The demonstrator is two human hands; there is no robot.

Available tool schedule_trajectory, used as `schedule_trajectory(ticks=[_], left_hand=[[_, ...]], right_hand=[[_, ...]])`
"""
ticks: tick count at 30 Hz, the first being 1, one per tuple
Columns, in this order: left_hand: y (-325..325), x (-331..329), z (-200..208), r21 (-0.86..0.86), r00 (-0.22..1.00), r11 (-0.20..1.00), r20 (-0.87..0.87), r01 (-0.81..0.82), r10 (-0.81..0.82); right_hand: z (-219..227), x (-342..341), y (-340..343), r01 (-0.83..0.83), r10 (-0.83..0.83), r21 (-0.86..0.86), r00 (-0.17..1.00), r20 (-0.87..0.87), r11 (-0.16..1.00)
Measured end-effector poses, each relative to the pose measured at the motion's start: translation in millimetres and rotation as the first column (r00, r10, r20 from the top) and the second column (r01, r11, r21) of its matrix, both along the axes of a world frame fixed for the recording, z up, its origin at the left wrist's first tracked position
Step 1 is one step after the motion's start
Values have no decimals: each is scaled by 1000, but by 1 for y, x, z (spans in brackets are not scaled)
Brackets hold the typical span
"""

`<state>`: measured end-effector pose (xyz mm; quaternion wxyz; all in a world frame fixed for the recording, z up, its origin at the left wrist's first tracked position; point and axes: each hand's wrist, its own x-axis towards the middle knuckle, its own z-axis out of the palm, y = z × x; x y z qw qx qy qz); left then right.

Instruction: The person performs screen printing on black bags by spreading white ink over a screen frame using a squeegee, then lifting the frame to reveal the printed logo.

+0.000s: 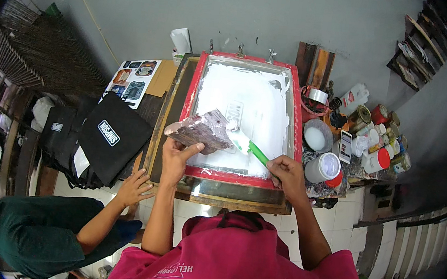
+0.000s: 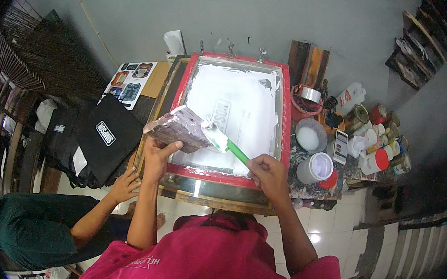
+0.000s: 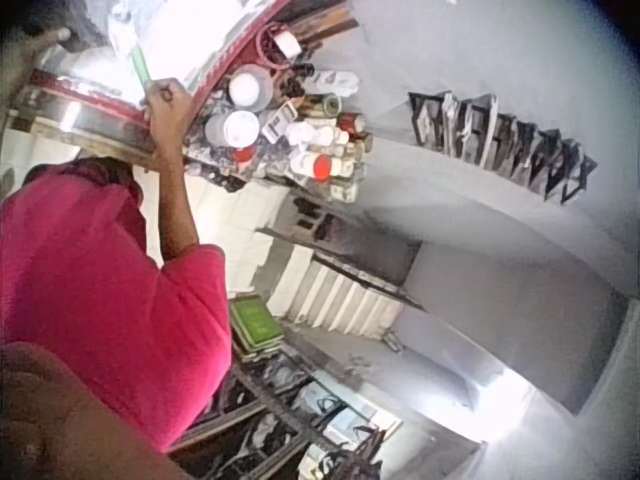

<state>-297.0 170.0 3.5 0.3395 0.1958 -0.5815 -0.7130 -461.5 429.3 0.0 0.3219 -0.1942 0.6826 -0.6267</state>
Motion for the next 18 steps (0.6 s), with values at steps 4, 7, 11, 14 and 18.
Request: schedule_trajectory(ticks=[4,7,11,14,18], left_hand=[[6,-3,-4,-2,1000,1000,6,7,-7],[-2,4,-6,0,999,1000,41,-7,7],[-18,9,19,-72,984,995,158,-74,84],[-38,0,32,-137,970,987,218,-80,109],[-74,-26,29,-235,923,969,385,80,18]], right_hand=[[2,-5,10,63,-41,-151,989,143,987],[-7,-25,50,206,-165,-215,967,192,955],[4,-39,149,486,-490,-81,834,-253,870],[19,-35,201,702,-375,237,597,-709,671],[3,-51,243,775,-80,216,324,-943,594]])
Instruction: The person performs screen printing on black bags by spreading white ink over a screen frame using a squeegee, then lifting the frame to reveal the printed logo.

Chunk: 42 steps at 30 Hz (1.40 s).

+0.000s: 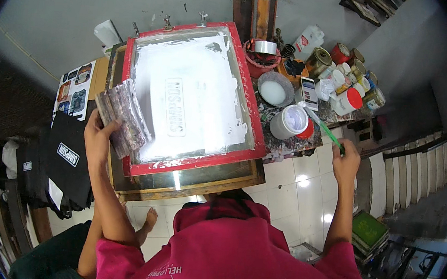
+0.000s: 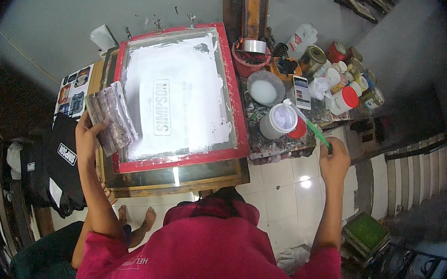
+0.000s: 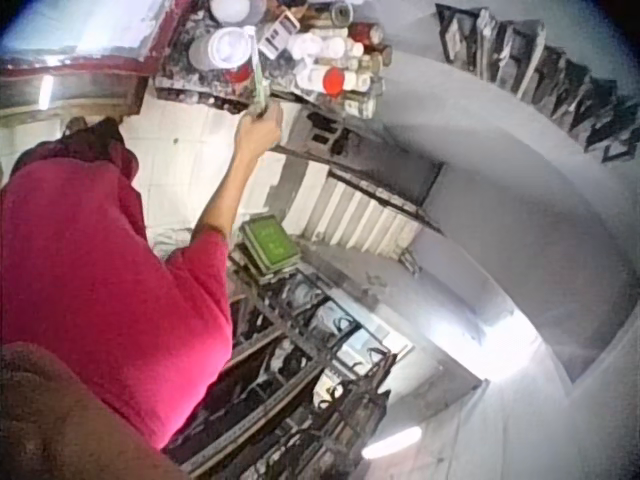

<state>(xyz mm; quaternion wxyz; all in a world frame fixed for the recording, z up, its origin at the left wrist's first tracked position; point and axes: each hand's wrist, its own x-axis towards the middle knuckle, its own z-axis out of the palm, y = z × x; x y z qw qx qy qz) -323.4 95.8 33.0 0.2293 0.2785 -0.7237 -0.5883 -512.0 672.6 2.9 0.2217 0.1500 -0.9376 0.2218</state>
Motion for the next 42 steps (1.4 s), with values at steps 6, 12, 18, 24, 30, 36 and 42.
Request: schedule_trajectory(ticks=[6,12,18,24,30,36,42], left_hand=[[-24,-30,-13,-91,987,993,149,71,-57],[-21,-30,-15,-101,981,992,185,77,-57],[-16,-27,-12,-98,986,994,165,38,-22],[-16,-21,-12,-28,988,1000,155,9,-5],[-25,-23,-23,-33,983,999,183,23,-16],[-19,-22,-18,-52,981,998,194,17,-7],[-14,-18,-18,-6,991,1000,135,-17,18]], right_hand=[[-1,-38,-10,-154,136,566,988,74,810],[60,-57,-47,-322,252,805,942,221,498],[102,-73,-63,-343,251,854,933,259,392],[129,-71,-58,-299,140,802,954,266,517],[95,-76,-65,-293,209,847,953,220,443],[97,-92,-101,-287,262,887,944,199,362],[80,-113,-105,-384,243,882,915,323,274]])
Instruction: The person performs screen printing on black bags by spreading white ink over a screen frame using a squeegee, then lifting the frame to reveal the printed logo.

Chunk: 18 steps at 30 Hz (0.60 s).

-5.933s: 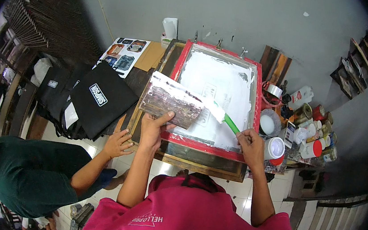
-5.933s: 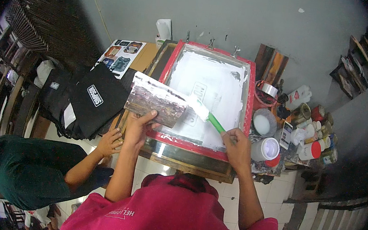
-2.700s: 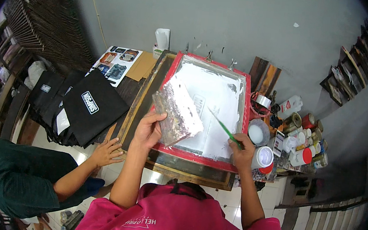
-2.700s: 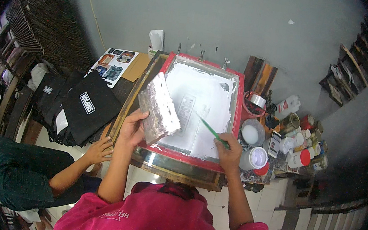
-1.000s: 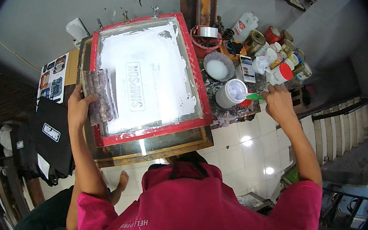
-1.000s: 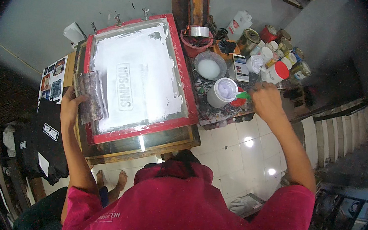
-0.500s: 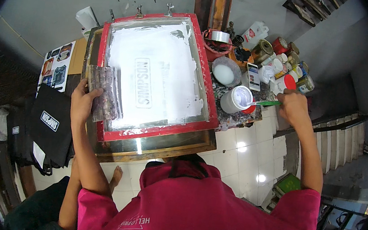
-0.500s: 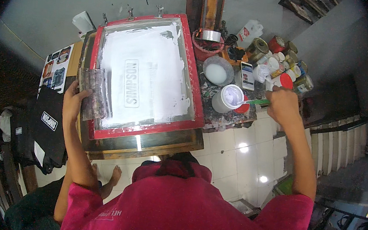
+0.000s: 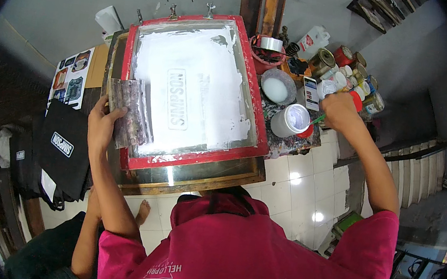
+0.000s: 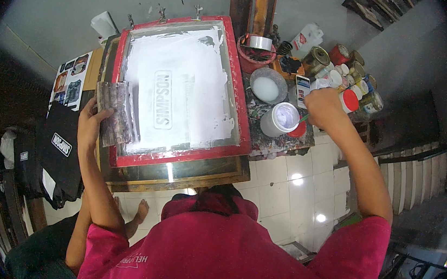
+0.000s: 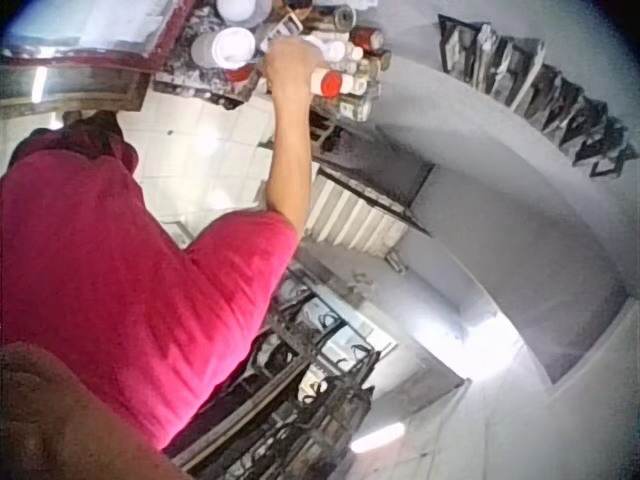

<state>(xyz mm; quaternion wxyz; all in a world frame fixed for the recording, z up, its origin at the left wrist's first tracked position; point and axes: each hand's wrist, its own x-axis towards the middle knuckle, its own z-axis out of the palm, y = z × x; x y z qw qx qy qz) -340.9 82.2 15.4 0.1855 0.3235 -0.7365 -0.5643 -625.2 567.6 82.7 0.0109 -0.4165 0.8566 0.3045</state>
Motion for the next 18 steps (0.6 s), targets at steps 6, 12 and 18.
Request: schedule_trajectory(ticks=[6,12,18], left_hand=[[-3,6,-4,92,998,996,-54,16,-11],[-25,2,-25,-40,985,995,151,86,-79],[-17,12,-25,-301,969,953,240,17,58]], right_hand=[[20,-6,-3,111,-113,-111,994,-13,988],[34,2,67,391,-360,-409,920,155,825],[20,34,90,849,-287,-475,526,801,231]])
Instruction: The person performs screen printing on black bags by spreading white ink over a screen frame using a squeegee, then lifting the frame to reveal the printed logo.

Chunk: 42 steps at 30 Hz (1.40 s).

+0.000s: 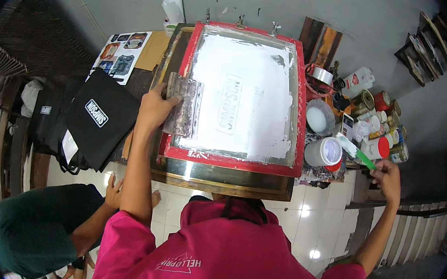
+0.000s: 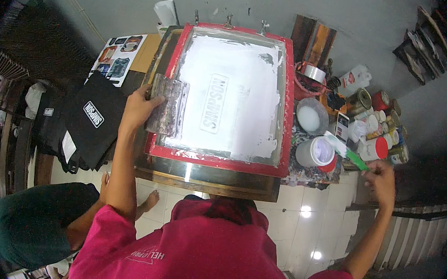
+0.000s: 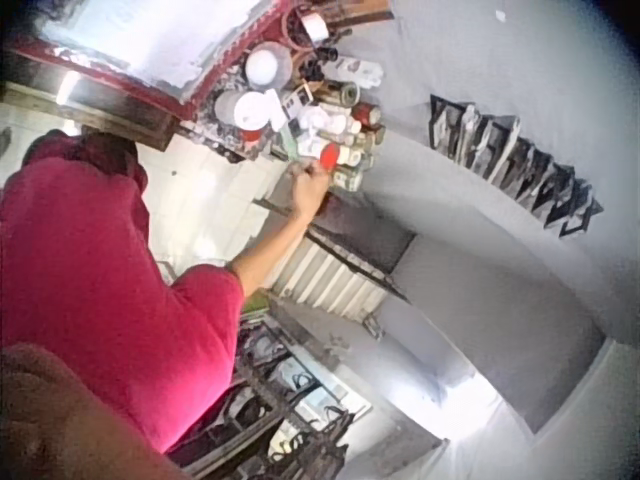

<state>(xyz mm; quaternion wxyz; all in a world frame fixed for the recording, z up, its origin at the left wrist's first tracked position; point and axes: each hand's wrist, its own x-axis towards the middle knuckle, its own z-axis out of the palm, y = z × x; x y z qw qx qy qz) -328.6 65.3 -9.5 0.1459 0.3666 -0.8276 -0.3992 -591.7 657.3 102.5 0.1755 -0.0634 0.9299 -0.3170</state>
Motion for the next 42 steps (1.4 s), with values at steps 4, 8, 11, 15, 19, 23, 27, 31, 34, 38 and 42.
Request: schedule_trajectory(ticks=[4,8,11,15,19,23,27,31,34,38,42], left_hand=[[-5,5,5,-159,998,986,49,-42,50],[-3,1,30,-198,998,979,23,-47,53],[-7,-32,40,-261,990,965,-130,12,-48],[-43,-116,33,-264,959,941,-131,211,-252],[-115,-198,5,-487,948,817,222,310,-227],[-146,-277,37,103,680,886,603,451,-417],[-164,-321,37,-520,960,837,280,170,-21],[-174,-344,24,-440,891,880,451,177,46],[-169,-358,11,-530,858,828,498,184,128],[-135,-377,29,-536,771,811,610,233,182],[-143,-387,16,-554,770,821,583,141,260]], right_hand=[[-56,36,-62,-99,137,-367,988,77,925],[-118,77,-155,-42,269,-602,917,293,798],[-129,94,-191,-57,297,-621,909,291,782],[-118,109,-206,-207,253,-489,967,28,847],[-101,106,-188,-333,341,-263,940,-16,905],[-70,106,-167,-289,385,-285,841,381,914],[-82,93,-216,-482,612,-423,747,260,768],[-68,86,-256,-621,659,-346,752,-8,704],[-66,75,-212,-399,500,-448,856,130,800],[-85,65,-142,-90,231,-393,916,328,915],[-91,56,-102,9,127,-328,912,390,945]])
